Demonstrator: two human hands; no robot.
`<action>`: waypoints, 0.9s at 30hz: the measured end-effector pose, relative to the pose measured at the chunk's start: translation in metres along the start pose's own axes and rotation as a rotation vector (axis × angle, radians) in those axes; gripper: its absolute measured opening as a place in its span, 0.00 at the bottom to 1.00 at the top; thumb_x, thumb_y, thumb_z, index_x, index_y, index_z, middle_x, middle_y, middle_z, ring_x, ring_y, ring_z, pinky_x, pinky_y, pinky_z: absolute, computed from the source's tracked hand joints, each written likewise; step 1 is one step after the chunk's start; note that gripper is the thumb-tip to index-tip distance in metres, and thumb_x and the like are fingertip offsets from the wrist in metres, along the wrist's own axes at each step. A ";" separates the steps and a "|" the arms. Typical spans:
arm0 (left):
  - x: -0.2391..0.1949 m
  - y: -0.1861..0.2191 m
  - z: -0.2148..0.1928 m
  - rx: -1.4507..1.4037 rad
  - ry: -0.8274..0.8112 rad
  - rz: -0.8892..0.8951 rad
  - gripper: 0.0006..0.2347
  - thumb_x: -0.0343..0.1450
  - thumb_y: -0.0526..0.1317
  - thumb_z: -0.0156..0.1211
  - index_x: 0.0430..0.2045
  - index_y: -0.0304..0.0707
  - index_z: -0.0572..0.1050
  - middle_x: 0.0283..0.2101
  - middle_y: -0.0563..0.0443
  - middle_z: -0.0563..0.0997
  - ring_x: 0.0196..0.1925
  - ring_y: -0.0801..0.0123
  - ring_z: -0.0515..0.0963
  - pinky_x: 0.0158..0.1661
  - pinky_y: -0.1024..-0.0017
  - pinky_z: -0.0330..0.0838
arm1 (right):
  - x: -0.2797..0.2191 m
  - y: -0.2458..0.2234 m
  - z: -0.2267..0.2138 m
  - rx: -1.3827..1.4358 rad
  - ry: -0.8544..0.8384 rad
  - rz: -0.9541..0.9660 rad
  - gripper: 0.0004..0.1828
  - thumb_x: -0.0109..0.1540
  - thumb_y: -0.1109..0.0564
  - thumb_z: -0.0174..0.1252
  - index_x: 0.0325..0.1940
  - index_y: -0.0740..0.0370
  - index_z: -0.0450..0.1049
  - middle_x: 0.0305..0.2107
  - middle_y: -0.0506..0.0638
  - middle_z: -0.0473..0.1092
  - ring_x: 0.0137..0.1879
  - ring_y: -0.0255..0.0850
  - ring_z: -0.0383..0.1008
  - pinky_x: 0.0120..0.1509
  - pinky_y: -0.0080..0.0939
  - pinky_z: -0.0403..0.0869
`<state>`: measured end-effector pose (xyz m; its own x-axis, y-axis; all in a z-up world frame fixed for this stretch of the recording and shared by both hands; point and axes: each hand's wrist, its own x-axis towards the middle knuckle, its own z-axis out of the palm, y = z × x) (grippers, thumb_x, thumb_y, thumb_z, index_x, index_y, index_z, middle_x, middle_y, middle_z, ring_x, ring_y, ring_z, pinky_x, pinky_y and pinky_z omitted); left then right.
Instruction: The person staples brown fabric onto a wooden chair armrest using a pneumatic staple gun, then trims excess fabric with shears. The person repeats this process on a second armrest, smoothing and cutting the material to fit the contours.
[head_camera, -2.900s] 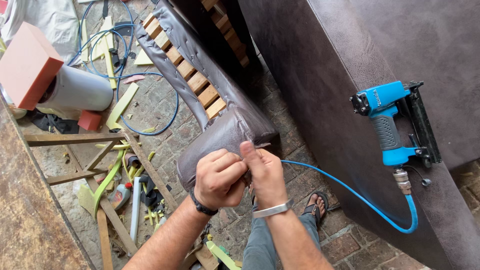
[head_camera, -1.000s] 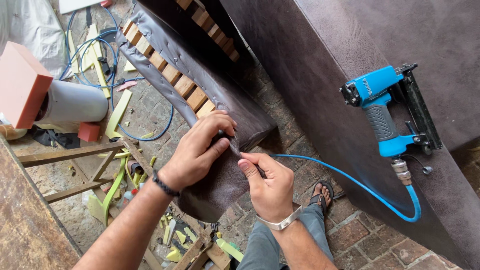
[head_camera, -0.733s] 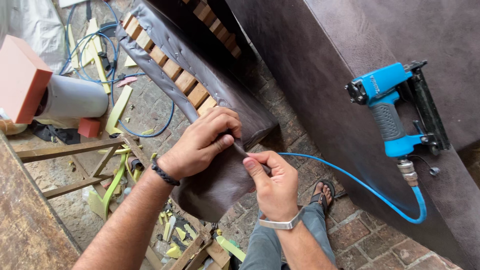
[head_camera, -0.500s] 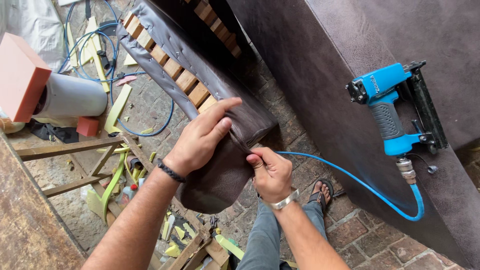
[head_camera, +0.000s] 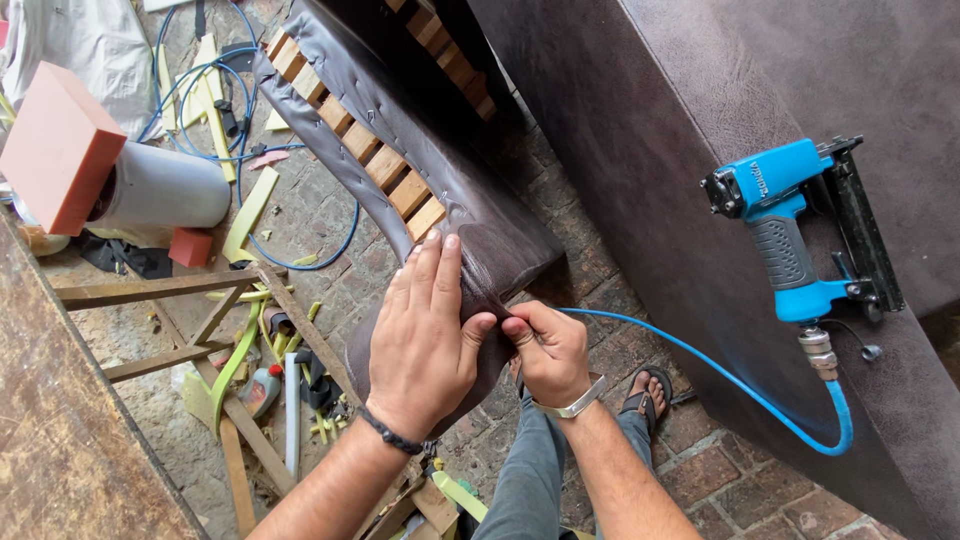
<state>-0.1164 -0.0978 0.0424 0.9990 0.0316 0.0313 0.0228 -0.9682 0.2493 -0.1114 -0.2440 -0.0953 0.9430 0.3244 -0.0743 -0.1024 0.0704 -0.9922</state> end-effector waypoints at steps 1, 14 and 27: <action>-0.001 0.001 0.002 -0.001 0.013 0.004 0.31 0.74 0.51 0.54 0.68 0.23 0.59 0.68 0.26 0.65 0.70 0.37 0.65 0.68 0.52 0.58 | 0.002 -0.001 -0.003 0.079 -0.029 0.041 0.10 0.68 0.55 0.61 0.38 0.66 0.77 0.24 0.45 0.71 0.30 0.32 0.68 0.34 0.32 0.67; -0.009 -0.005 0.006 -0.033 0.103 0.007 0.29 0.75 0.52 0.50 0.68 0.30 0.64 0.69 0.32 0.69 0.72 0.42 0.68 0.70 0.56 0.60 | 0.009 -0.041 0.010 1.219 -0.234 0.973 0.40 0.64 0.25 0.33 0.64 0.53 0.69 0.51 0.49 0.76 0.51 0.40 0.78 0.42 0.42 0.78; -0.003 0.011 0.007 0.181 0.132 0.284 0.33 0.60 0.55 0.67 0.60 0.43 0.70 0.64 0.29 0.69 0.67 0.40 0.68 0.64 0.50 0.60 | 0.004 0.015 0.042 1.258 -0.149 0.732 0.23 0.69 0.49 0.51 0.65 0.64 0.69 0.55 0.51 0.74 0.57 0.39 0.78 0.61 0.41 0.77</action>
<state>-0.1193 -0.1098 0.0387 0.9532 -0.2244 0.2026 -0.2366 -0.9709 0.0380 -0.1225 -0.2019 -0.1065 0.5268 0.7364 -0.4245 -0.8113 0.5846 0.0074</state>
